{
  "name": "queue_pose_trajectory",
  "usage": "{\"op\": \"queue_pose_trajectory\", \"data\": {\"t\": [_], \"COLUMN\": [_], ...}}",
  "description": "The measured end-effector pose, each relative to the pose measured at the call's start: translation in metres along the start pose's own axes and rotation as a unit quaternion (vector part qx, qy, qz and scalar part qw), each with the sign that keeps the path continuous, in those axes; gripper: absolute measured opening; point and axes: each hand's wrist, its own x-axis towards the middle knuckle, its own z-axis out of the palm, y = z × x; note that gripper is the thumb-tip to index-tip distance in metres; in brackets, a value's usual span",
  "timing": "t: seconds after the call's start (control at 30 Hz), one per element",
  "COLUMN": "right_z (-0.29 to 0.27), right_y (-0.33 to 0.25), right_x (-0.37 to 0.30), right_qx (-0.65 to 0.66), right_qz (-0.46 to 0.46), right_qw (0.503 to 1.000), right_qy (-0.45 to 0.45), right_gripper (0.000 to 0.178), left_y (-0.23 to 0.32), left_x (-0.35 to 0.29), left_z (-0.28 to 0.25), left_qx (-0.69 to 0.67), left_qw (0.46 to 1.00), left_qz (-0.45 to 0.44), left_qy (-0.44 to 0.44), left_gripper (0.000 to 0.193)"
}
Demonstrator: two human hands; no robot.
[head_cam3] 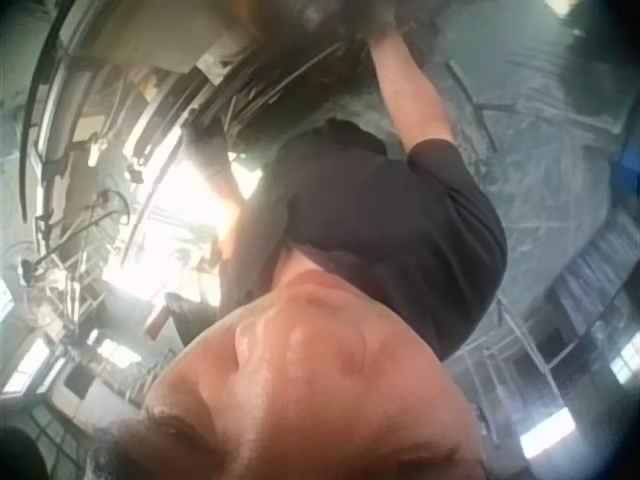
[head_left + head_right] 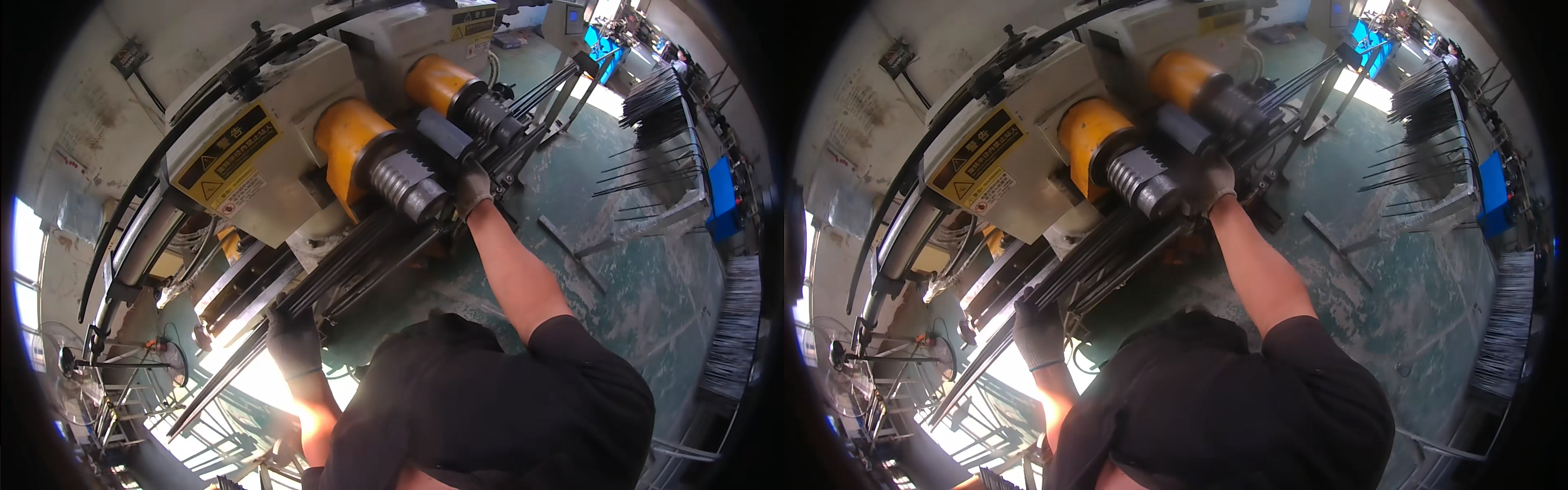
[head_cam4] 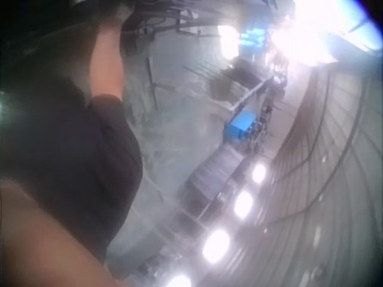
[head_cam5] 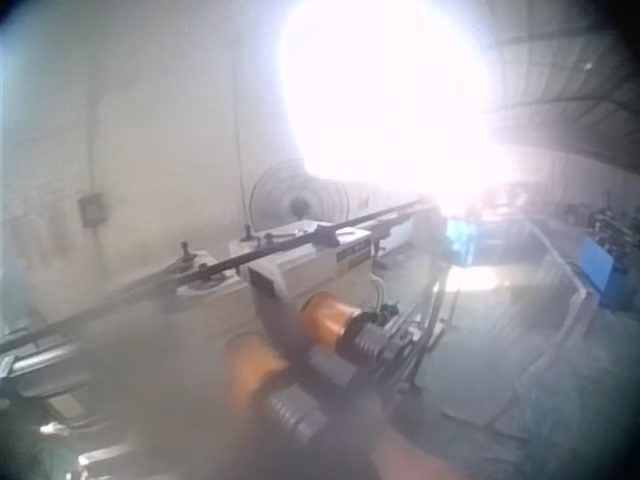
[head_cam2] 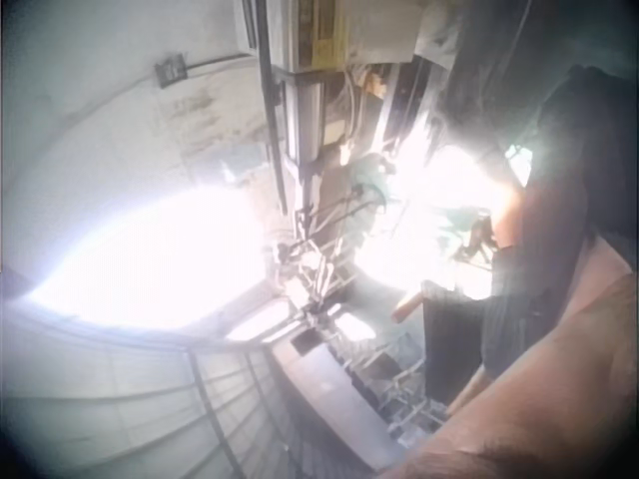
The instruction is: The person picks up straight metal rods, feeds them into a bending machine, and removes the bent rods. They then place the bent rods onto a metal rack and use a measuring tool to check the dimensions of the bent rods.
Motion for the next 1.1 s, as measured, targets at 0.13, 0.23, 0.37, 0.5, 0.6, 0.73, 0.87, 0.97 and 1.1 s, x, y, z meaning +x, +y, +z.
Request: {"op": "queue_pose_trajectory", "data": {"t": [0.13,0.23,0.37,0.5,0.6,0.73,0.87,0.97,1.1], "right_z": [-0.010,0.026,0.071,0.054,0.032,-0.023,-0.015,-0.006,-0.006], "right_y": [-0.005,0.031,0.057,0.044,0.036,0.017,0.053,0.086,0.079], "right_x": [0.002,0.008,0.006,0.001,-0.016,-0.049,-0.079,-0.097,-0.108], "right_qx": [0.089,0.208,0.236,0.213,0.300,0.585,0.618,0.609,0.596], "right_qz": [0.134,0.119,0.066,0.083,0.097,0.205,0.290,0.334,0.332], "right_qw": [0.987,0.969,0.964,0.970,0.944,0.779,0.724,0.716,0.730], "right_qy": [0.018,0.058,0.099,0.080,0.092,0.089,0.098,0.070,0.044], "right_gripper": [0.036,0.029,0.026,0.025,0.027,0.037,0.045,0.048,0.046], "left_y": [0.026,0.031,-0.010,0.006,-0.001,0.019,0.008,0.004,-0.008], "left_x": [0.018,0.029,0.032,0.024,0.020,0.018,0.021,0.024,0.018], "left_z": [-0.015,-0.073,-0.094,-0.021,0.009,-0.008,-0.064,-0.048,-0.005], "left_qx": [-0.319,-0.369,0.020,-0.256,-0.354,-0.440,-0.396,-0.377,-0.348], "left_qw": [0.936,0.919,0.990,0.954,0.916,0.878,0.902,0.910,0.918], "left_qz": [-0.112,-0.072,0.075,-0.069,-0.122,-0.137,-0.081,-0.075,-0.092], "left_qy": [0.100,0.120,0.115,0.140,0.143,0.130,0.150,0.155,0.166], "left_gripper": [0.033,0.026,0.018,0.024,0.028,0.037,0.033,0.035,0.039]}}
